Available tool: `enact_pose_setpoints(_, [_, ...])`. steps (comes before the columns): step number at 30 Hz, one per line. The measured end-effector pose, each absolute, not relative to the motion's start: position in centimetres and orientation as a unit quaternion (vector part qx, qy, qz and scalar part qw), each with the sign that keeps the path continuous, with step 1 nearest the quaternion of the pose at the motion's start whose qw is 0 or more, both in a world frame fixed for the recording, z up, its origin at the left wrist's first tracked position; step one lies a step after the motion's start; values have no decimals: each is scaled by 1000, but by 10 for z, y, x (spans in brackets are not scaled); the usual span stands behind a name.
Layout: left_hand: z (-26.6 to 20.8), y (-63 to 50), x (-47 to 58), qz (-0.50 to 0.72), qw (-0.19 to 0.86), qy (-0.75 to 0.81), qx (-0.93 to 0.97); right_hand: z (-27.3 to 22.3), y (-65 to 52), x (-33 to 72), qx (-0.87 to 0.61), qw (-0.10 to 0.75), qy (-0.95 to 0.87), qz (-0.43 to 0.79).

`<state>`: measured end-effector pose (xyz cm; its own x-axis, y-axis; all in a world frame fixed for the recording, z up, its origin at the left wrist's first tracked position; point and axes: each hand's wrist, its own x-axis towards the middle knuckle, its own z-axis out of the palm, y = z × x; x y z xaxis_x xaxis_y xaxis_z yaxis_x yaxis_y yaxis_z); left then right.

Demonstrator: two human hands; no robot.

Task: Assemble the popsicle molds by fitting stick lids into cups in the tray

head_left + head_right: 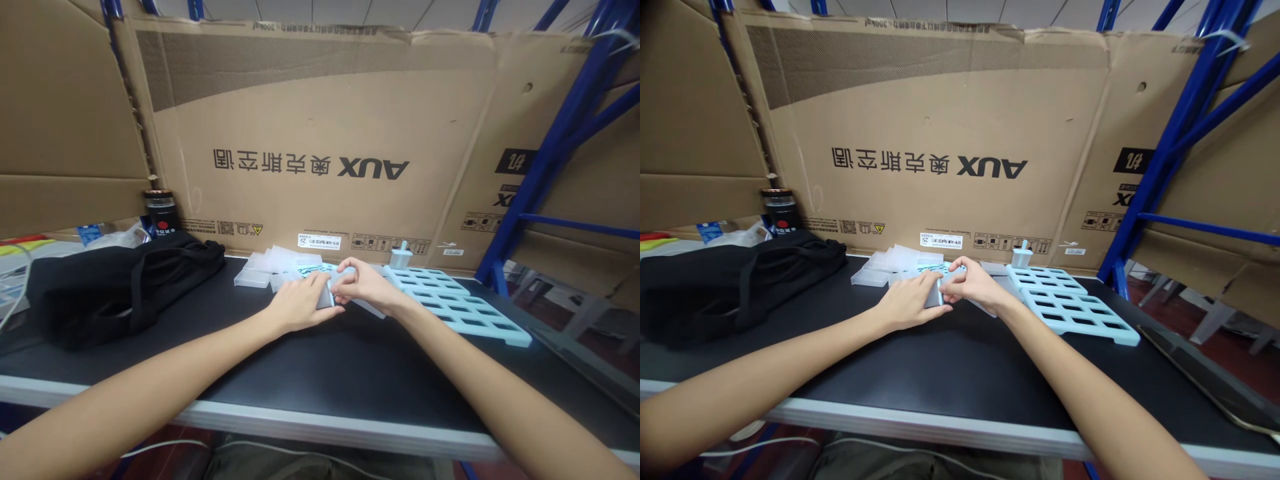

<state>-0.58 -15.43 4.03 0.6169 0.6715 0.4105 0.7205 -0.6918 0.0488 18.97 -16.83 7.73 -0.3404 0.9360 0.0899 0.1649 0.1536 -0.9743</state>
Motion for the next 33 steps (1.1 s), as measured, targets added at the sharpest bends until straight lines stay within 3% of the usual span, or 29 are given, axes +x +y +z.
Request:
enact_pose_setpoints(7, [41, -155, -8, -214, 36, -370, -903, 77, -169, 184, -399, 390, -690, 460])
enact_pose_setpoints(13, [38, -159, -4, -185, 81, -370, -907, 82, -166, 199, -416, 284, -743, 441])
enact_pose_setpoints(19, [34, -159, -2, -154, 126, -328, -923, 101, -132, 214, -473, 264, -818, 194])
enact_pose_setpoints(24, [32, -160, -2, -152, 141, -303, -930, 98, -76, 177, -473, 227, -849, 61])
enact_pose_setpoints(33, [31, -153, -4, -143, 96, -250, -953, 73, -7, 124, -433, 41, -900, -23])
